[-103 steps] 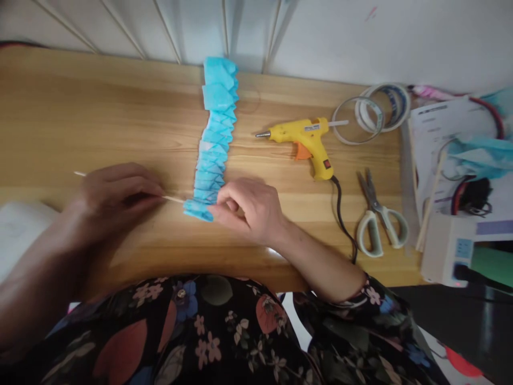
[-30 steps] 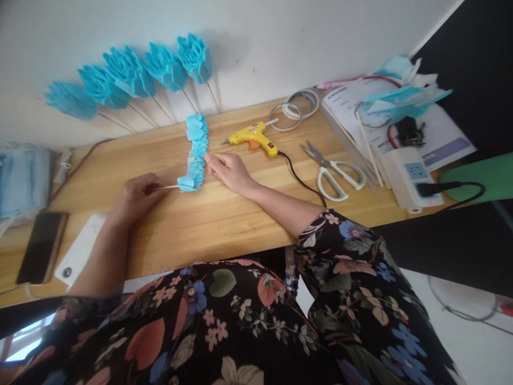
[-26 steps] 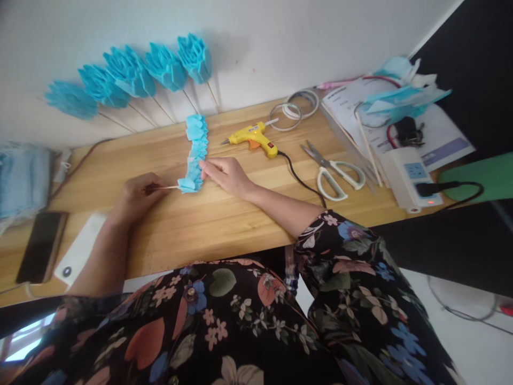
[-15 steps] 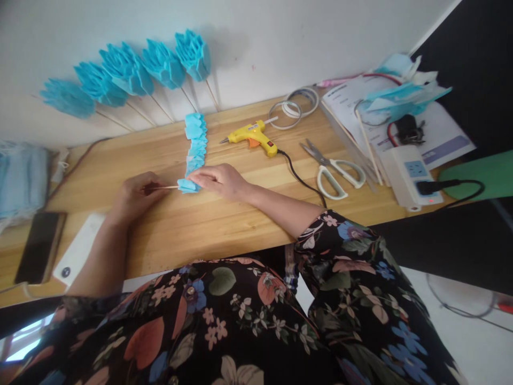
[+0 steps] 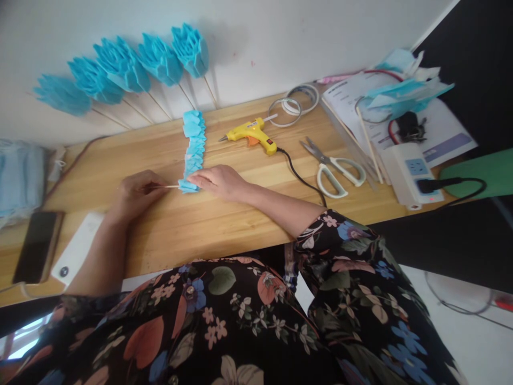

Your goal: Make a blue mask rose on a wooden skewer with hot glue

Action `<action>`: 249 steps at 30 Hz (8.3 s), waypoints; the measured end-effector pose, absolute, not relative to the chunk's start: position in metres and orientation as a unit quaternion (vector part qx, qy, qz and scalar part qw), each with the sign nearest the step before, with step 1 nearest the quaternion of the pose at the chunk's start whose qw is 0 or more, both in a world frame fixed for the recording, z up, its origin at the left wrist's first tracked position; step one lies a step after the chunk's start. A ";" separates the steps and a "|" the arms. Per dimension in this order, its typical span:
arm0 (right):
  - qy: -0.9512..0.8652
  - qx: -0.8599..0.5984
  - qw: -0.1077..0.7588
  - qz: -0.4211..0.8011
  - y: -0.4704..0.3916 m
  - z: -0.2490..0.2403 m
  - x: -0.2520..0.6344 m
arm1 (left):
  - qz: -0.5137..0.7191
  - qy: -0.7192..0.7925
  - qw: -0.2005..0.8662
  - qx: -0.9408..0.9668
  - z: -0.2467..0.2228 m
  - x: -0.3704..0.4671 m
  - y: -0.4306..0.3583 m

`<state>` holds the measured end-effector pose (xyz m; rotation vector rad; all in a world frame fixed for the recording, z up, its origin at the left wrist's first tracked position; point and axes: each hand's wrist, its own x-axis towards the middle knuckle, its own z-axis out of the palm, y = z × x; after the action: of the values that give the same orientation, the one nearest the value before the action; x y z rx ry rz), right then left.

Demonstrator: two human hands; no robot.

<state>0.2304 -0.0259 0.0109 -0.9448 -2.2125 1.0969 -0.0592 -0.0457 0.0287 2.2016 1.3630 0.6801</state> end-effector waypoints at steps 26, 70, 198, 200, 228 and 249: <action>-0.817 -0.350 0.244 0.388 -0.027 0.009 0.229 | 0.257 0.422 0.200 0.846 0.014 -0.039 -0.045; -0.835 -0.353 0.239 0.347 -0.028 0.004 0.234 | 0.284 0.569 0.236 0.735 0.028 -0.055 -0.046; -0.640 -0.423 0.417 0.487 -0.022 0.003 0.237 | 0.152 0.522 0.234 0.806 0.034 -0.070 -0.046; -0.639 -0.422 0.418 0.489 -0.021 0.003 0.237 | 0.156 0.521 0.232 0.806 0.032 -0.069 -0.045; -0.647 -0.424 0.404 0.489 -0.021 0.003 0.237 | 0.139 0.528 0.230 0.806 0.032 -0.069 -0.045; -0.649 -0.419 0.395 0.496 -0.021 0.003 0.237 | 0.149 0.530 0.211 0.808 0.029 -0.068 -0.044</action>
<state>0.2371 -0.0213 0.0034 -1.0626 -1.6461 1.2580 -0.0684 -0.0444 0.0288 2.2443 1.4734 0.4134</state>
